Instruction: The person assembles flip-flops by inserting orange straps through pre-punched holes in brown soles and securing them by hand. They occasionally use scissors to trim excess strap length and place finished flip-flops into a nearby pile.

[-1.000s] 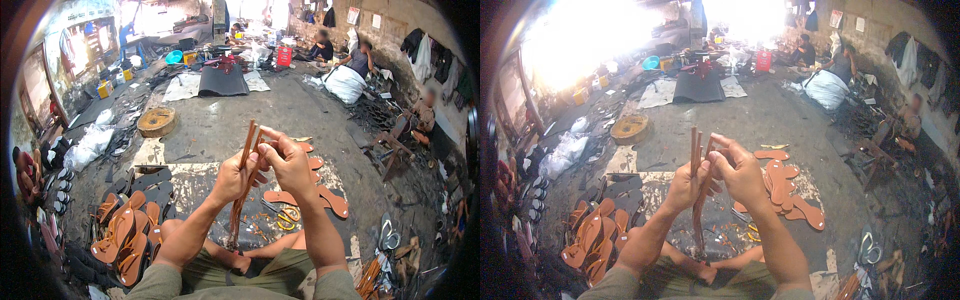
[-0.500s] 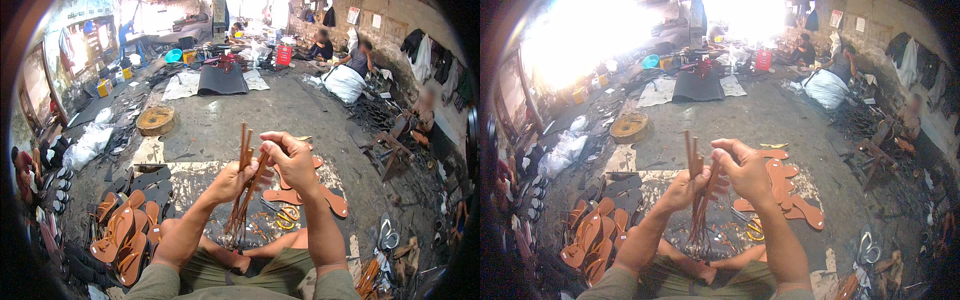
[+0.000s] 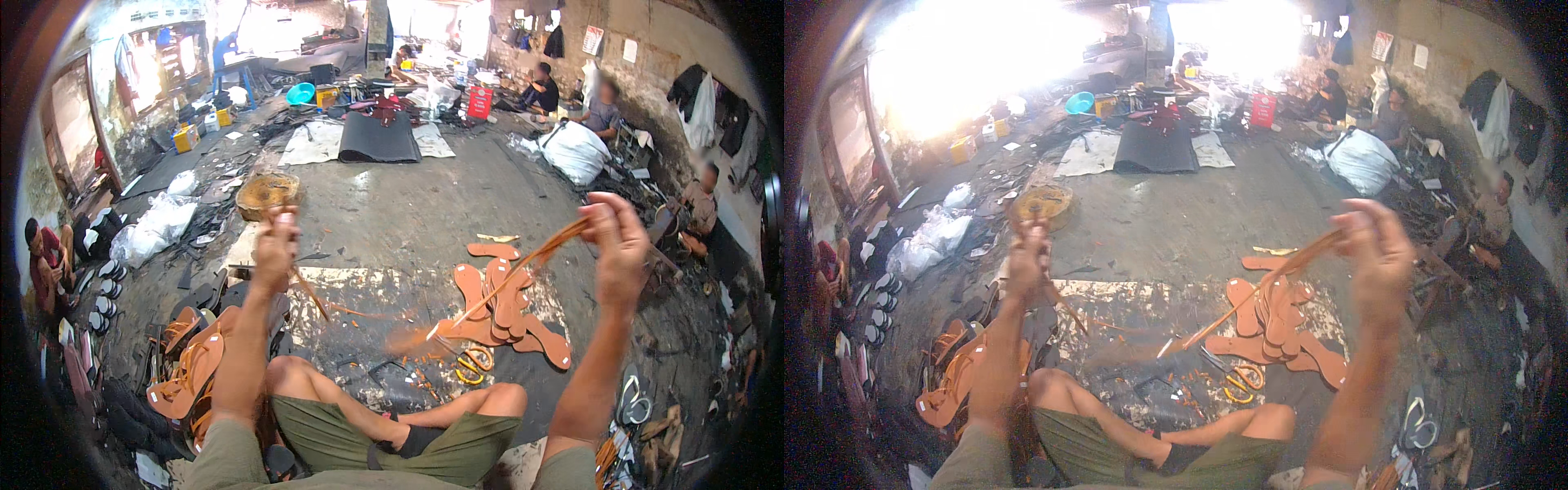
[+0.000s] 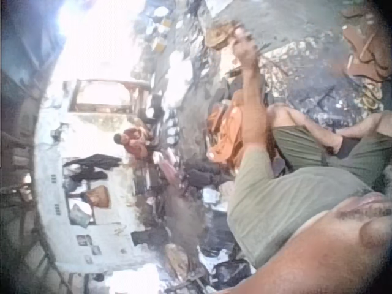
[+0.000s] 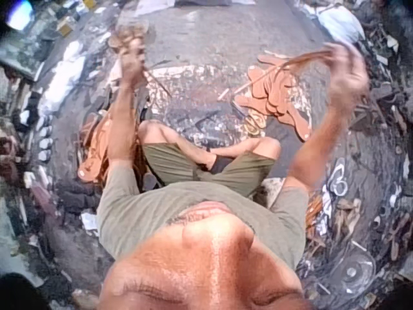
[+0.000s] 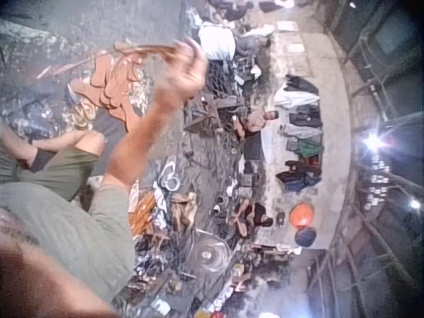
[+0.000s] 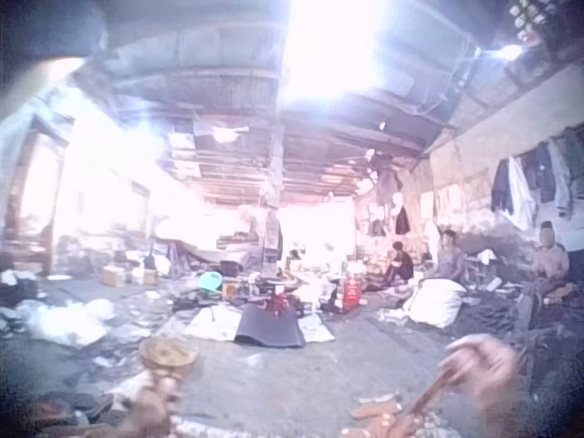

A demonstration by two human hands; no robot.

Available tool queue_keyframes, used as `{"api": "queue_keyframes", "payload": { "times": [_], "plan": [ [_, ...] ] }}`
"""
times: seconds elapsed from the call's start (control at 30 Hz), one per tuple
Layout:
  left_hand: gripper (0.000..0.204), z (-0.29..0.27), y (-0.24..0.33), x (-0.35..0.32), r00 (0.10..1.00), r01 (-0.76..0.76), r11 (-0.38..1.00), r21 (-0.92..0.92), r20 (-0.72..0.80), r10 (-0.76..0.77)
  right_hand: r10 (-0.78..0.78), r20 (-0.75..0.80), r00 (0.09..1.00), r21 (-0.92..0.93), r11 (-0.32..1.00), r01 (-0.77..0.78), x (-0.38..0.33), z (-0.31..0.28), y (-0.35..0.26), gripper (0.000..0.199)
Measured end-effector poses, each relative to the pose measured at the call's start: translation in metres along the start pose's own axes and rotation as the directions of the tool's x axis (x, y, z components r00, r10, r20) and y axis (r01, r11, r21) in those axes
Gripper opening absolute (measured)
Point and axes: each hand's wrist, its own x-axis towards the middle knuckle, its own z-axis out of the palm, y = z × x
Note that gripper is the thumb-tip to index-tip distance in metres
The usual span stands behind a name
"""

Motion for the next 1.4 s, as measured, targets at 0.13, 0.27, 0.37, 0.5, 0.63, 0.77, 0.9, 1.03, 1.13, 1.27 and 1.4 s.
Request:
{"api": "queue_keyframes", "payload": {
  "times": [0.13, 0.27, 0.37, 0.5, 0.63, 0.77, 0.9, 1.03, 1.13, 1.27, 1.4],
  "plan": [
    [0.032, 0.103, 0.055, -0.045, 0.952, -0.138, 0.99, -0.02, 0.273, 0.138, -0.068, 0.384, 0.921, 0.11, 0.994, 0.028, -0.026, 0.095, -0.03, 0.02],
    [0.039, 0.132, 0.071, -0.063, 0.861, -0.26, 0.964, -0.055, 0.439, 0.257, -0.081, 0.423, 0.903, 0.125, 0.992, 0.031, -0.027, 0.142, -0.023, 0.024],
    [0.04, 0.143, 0.076, -0.072, 0.864, -0.279, 0.96, -0.005, 0.434, 0.254, -0.073, 0.404, 0.912, 0.115, 0.993, 0.028, -0.028, 0.148, -0.017, 0.027],
    [0.033, 0.147, 0.074, -0.071, 0.835, -0.341, 0.94, 0.009, 0.461, 0.299, -0.047, 0.449, 0.892, 0.161, 0.986, -0.029, -0.028, 0.143, -0.013, 0.031],
    [0.033, 0.152, 0.07, -0.073, 0.855, -0.252, 0.967, 0.022, 0.474, 0.212, 0.014, 0.517, 0.856, 0.14, 0.985, -0.101, -0.025, 0.141, -0.009, 0.024],
    [0.038, 0.137, 0.05, -0.064, 0.849, -0.416, 0.909, 0.025, 0.37, 0.378, -0.002, 0.456, 0.89, 0.166, 0.983, -0.083, -0.028, 0.153, -0.005, 0.021],
    [0.036, 0.156, 0.04, -0.07, 0.882, -0.42, 0.907, 0.007, 0.237, 0.407, -0.039, 0.396, 0.918, 0.175, 0.984, -0.034, -0.035, 0.149, -0.013, 0.018],
    [0.041, 0.18, 0.036, -0.079, 0.934, -0.211, 0.916, -0.341, 0.207, 0.292, -0.026, 0.371, 0.928, 0.192, 0.98, -0.05, -0.039, 0.14, 0.001, 0.016],
    [0.047, 0.158, 0.026, -0.071, 0.967, 0.087, 0.904, -0.42, 0.255, 0.025, -0.022, 0.373, 0.927, 0.233, 0.97, -0.071, -0.05, 0.147, 0.005, 0.018],
    [0.046, 0.12, 0.006, -0.036, 0.991, 0.086, 0.907, -0.412, 0.127, -0.036, 0.001, 0.301, 0.953, 0.209, 0.976, -0.067, -0.046, 0.122, 0.012, 0.019],
    [0.035, 0.141, 0.004, -0.061, 0.914, -0.322, 0.943, -0.083, 0.232, 0.333, -0.005, 0.394, 0.919, 0.173, 0.982, -0.069, -0.041, 0.136, 0.005, 0.016]
  ]
}}
